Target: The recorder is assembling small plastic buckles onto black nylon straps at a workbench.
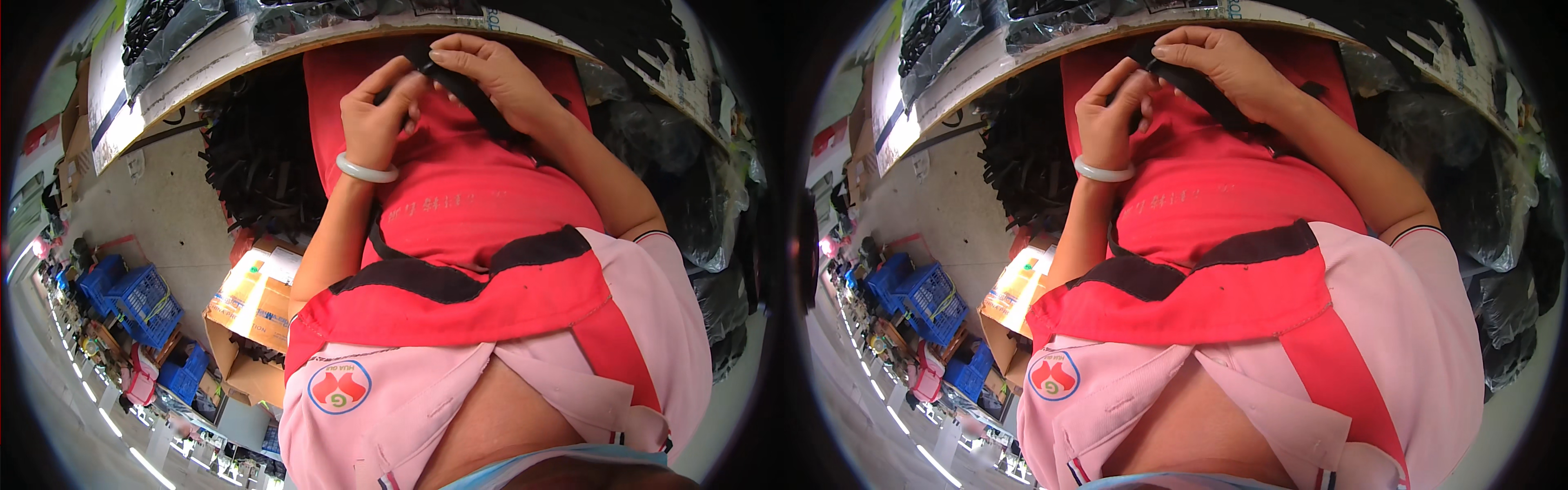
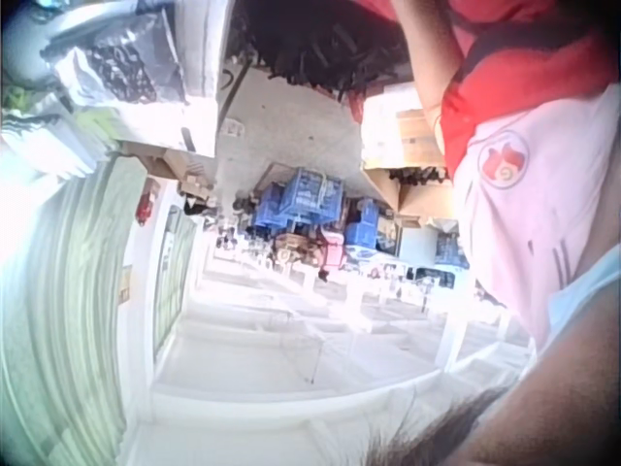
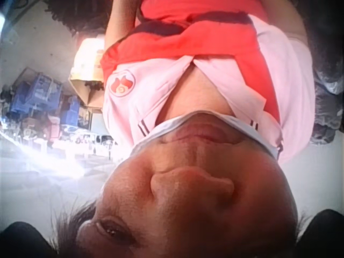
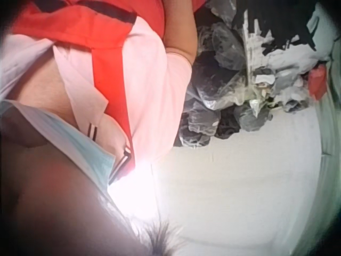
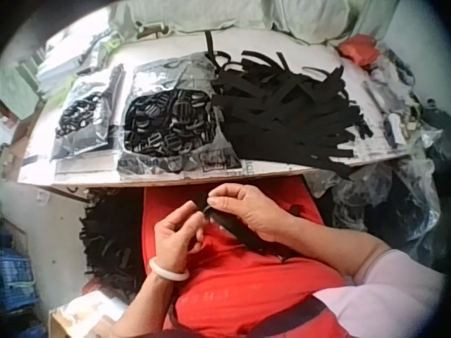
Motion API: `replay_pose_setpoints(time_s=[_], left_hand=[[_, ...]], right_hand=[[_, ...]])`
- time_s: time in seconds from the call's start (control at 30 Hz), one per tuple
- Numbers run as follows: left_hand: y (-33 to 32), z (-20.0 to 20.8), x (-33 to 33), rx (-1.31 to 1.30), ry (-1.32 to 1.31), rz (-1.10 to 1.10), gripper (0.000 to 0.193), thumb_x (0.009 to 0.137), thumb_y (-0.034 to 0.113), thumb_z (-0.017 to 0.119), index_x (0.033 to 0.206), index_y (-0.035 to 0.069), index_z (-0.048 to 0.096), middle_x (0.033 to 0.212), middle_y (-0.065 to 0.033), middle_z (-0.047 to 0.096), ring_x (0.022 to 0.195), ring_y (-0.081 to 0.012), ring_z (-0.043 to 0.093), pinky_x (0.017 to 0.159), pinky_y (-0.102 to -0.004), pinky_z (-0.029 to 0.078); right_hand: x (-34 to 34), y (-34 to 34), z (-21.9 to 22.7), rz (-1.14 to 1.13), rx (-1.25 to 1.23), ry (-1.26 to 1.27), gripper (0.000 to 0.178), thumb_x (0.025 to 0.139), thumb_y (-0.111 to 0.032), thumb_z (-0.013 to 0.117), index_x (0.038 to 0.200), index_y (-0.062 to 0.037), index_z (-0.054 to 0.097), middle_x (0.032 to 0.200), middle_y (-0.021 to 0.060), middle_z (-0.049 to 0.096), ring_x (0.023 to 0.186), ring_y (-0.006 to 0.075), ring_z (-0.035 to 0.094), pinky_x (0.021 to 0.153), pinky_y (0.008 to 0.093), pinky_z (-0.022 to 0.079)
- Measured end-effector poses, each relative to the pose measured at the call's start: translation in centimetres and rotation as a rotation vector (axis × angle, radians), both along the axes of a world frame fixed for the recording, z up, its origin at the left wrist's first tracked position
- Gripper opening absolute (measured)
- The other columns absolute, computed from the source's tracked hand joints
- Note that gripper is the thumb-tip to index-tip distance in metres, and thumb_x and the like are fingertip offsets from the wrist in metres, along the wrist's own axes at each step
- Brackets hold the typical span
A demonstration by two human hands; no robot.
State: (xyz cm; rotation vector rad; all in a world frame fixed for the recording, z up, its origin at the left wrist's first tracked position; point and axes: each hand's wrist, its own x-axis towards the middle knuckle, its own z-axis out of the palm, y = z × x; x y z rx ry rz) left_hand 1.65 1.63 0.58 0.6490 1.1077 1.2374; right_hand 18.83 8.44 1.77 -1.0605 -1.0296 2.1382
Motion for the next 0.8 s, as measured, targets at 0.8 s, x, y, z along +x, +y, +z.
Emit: replay_pose_setpoints(time_s=[0.8], left_hand=[[0.1,-0.8,0.1,0.138,0.054,0.122,0.014,0.086,0.005,0.067,0.097,-0.004,0.069,0.072,-0.005,0.064,0.053,-0.0086,0.056,0.044,-0.0203,0.041]], right_hand=[[0.1,0.4,1.4,0.109,0.174,-0.314,0.021,0.09,-0.027,0.063,0.089,-0.0052,0.064,0.068,-0.0035,0.054,0.052,0.0028,0.046,0.045,0.0172,0.034]])
